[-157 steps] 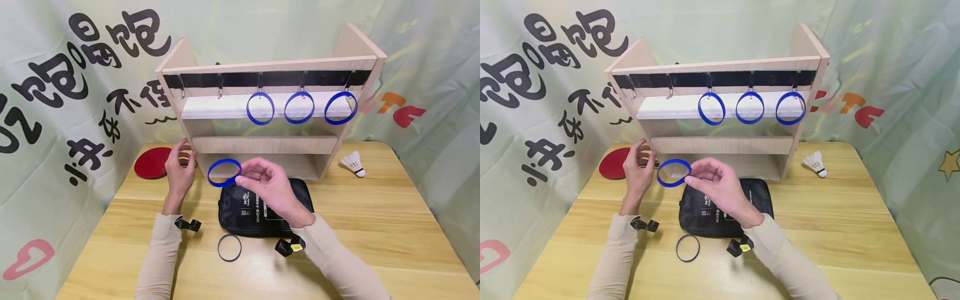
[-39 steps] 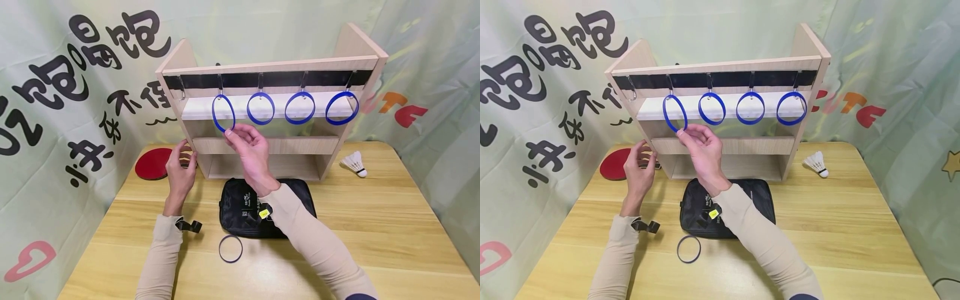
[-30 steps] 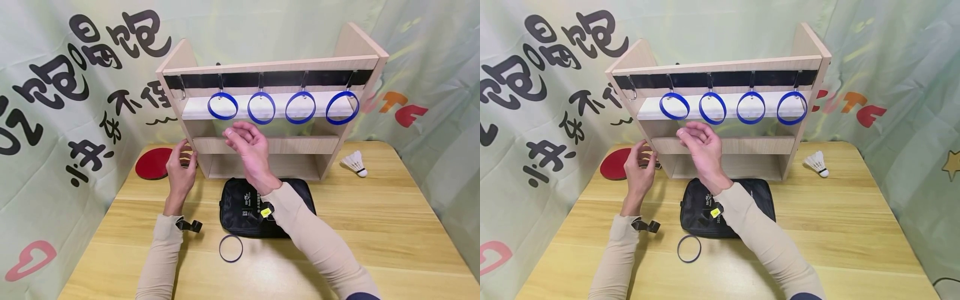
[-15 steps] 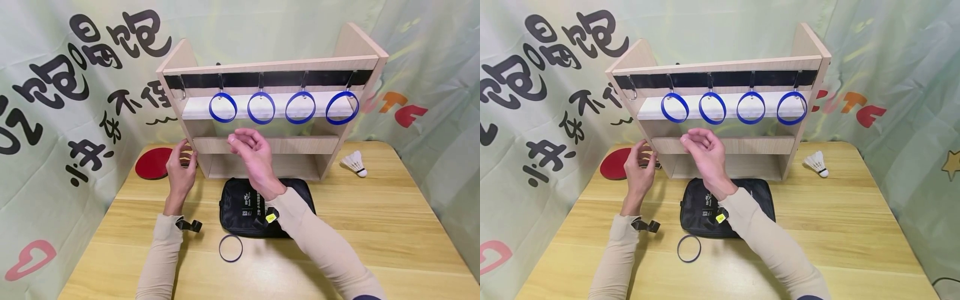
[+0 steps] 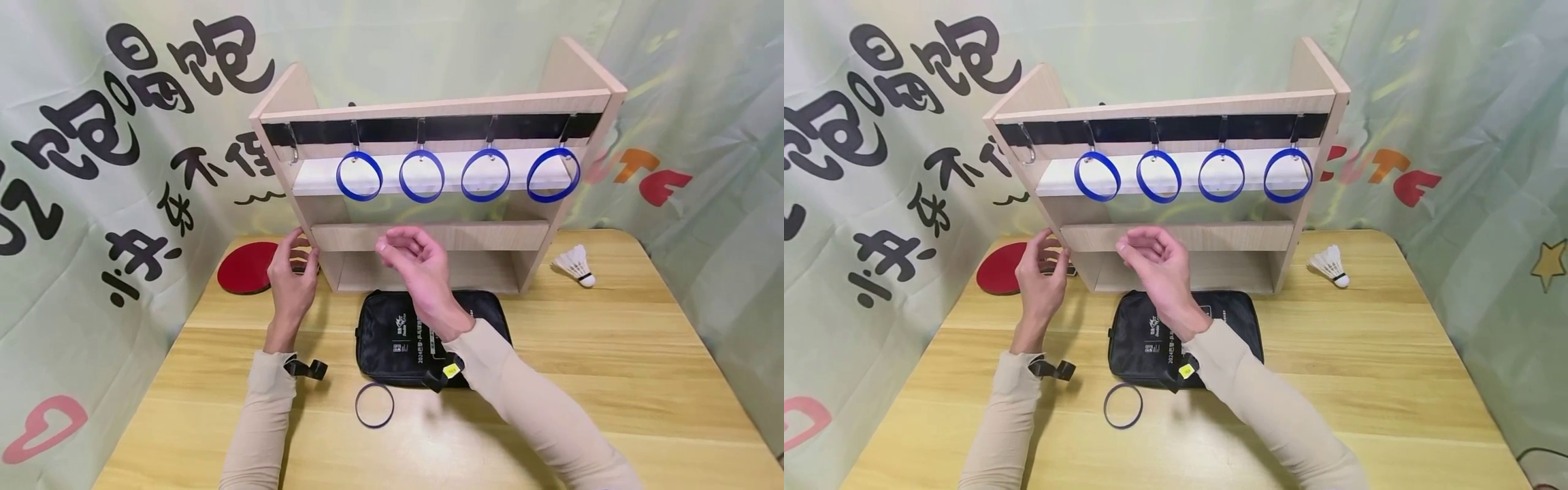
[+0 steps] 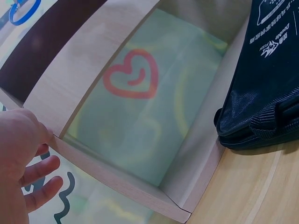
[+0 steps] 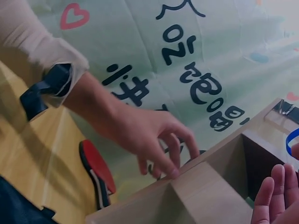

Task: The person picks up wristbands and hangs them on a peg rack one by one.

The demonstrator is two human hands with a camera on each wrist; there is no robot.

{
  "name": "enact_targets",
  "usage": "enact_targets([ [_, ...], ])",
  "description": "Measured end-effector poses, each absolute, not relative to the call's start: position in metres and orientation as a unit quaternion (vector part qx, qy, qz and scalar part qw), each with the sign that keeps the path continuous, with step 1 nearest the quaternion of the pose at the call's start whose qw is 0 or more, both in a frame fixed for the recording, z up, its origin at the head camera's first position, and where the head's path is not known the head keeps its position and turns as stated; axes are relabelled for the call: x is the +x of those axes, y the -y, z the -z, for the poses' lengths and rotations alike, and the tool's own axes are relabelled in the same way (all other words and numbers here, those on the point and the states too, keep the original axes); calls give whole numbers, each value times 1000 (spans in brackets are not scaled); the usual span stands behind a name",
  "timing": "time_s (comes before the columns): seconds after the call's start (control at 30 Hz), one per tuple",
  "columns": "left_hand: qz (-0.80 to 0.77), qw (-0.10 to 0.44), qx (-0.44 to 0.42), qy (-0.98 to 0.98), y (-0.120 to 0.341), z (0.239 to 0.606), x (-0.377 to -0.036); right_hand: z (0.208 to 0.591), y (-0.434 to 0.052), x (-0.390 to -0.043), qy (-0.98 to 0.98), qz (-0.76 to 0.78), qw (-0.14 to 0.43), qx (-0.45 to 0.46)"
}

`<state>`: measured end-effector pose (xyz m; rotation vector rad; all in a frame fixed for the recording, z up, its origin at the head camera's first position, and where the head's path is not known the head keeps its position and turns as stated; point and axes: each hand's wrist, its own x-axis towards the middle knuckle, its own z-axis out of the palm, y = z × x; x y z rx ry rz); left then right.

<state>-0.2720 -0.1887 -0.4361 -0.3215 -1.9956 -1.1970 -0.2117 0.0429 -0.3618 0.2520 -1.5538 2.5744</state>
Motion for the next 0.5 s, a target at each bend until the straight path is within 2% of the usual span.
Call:
enact_targets([
  [0.3, 463, 386, -123, 788, 189, 436, -271, 384, -47, -202, 555, -828, 46, 63],
  [0.5, 465, 389, -124, 785, 180, 421, -261, 394, -48, -196, 561, -824, 38, 68],
])
